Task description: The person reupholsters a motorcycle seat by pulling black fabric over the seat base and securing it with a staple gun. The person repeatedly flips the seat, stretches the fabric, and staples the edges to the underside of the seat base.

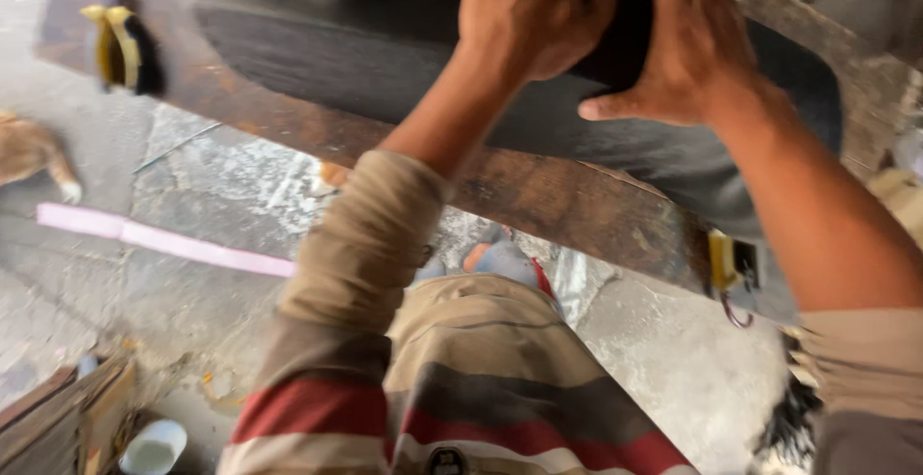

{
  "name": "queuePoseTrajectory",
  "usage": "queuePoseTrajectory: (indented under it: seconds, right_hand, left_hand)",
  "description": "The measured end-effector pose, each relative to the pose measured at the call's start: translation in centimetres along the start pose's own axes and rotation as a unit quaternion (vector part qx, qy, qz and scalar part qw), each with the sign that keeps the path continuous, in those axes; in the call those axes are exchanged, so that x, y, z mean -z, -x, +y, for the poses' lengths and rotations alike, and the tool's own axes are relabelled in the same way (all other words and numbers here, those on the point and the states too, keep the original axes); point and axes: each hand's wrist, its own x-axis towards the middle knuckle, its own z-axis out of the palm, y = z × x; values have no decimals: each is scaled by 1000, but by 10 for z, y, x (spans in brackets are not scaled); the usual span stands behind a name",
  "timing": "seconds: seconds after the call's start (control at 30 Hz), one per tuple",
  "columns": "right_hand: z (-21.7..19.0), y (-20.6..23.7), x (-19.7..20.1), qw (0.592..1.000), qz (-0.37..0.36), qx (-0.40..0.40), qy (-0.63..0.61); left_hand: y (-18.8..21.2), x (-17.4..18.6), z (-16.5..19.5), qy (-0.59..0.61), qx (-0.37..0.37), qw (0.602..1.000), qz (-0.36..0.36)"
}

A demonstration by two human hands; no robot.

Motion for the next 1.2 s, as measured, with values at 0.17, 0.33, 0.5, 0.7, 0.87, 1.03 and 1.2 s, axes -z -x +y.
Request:
queuePoseTrajectory:
  seconds: [0.17,0.33,0.5,0.7,0.87,1.03,1.2]
  right_hand:
    - [-2,-9,1,997,-59,-46,10]
    - [8,-13,0,992,-106,-63,35]
    - [19,-19,-7,996,-51,-24,63]
    - [-21,-7,20,998,-29,-55,0]
    - [-71,62,62,986,-48,-158,38]
    - [-54,159,81,971,107,-184,-110]
    - [-6,267,53,896,190,-189,-353]
  left_hand:
    - [-8,-4,4,-42,17,995,86]
    - [-14,-13,4,-53,31,998,-34]
    - [-11,15,5,10,3,989,146]
    - [143,62,-78,116,72,936,324]
    - [249,52,-192,451,453,698,323]
    - [222,28,-186,777,371,490,136]
    - [136,21,-128,860,177,457,145]
